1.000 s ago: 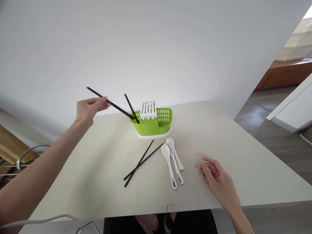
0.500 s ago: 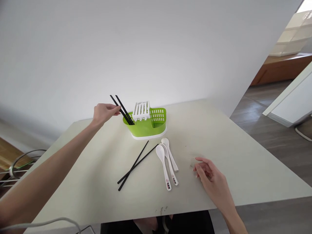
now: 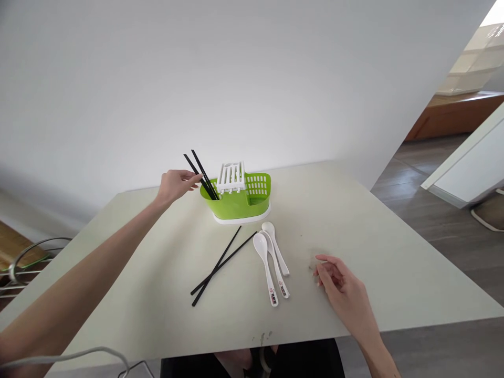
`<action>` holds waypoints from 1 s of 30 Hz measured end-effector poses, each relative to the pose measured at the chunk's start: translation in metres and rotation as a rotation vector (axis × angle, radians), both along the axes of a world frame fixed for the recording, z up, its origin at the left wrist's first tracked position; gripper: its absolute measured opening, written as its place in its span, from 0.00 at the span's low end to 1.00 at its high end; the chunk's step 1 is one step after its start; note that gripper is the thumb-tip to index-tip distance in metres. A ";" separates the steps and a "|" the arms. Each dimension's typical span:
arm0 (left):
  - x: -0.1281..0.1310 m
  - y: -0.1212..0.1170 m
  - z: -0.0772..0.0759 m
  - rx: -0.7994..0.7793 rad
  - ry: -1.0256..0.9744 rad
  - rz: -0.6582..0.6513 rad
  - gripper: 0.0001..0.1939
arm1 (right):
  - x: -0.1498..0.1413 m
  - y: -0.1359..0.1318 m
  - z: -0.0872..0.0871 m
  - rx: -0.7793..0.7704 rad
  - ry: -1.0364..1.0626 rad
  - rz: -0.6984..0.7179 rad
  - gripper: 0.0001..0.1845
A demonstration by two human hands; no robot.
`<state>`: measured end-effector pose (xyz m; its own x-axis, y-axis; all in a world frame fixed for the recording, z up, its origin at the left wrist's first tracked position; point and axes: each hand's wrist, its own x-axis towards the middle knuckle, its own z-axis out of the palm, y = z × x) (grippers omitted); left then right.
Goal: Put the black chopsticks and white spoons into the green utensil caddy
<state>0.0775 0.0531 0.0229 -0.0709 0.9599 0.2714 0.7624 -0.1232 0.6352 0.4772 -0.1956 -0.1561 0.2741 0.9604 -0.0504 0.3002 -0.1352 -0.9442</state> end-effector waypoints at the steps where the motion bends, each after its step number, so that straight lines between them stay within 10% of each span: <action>1: -0.001 -0.002 -0.002 0.002 0.026 -0.005 0.18 | 0.000 0.000 0.000 0.002 -0.002 0.001 0.27; 8: -0.010 -0.050 -0.029 0.043 0.072 0.056 0.23 | -0.003 -0.002 0.003 0.000 -0.035 -0.006 0.27; 18: 0.027 -0.170 -0.087 -0.337 0.555 -0.419 0.25 | -0.003 -0.003 -0.004 -0.007 -0.106 -0.039 0.26; 24: 0.034 -0.181 -0.089 -0.225 0.927 -0.493 0.05 | -0.004 -0.005 -0.005 -0.015 -0.133 -0.043 0.24; 30: 0.013 -0.179 -0.083 -0.275 0.985 -0.424 0.17 | -0.005 -0.005 -0.006 -0.005 -0.158 -0.048 0.25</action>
<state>0.0902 -0.1262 -0.0603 0.4076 0.8915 -0.1978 0.8787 -0.4419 -0.1805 0.4727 -0.2007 -0.1621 0.3243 0.9459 -0.0075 0.4382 -0.1572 -0.8850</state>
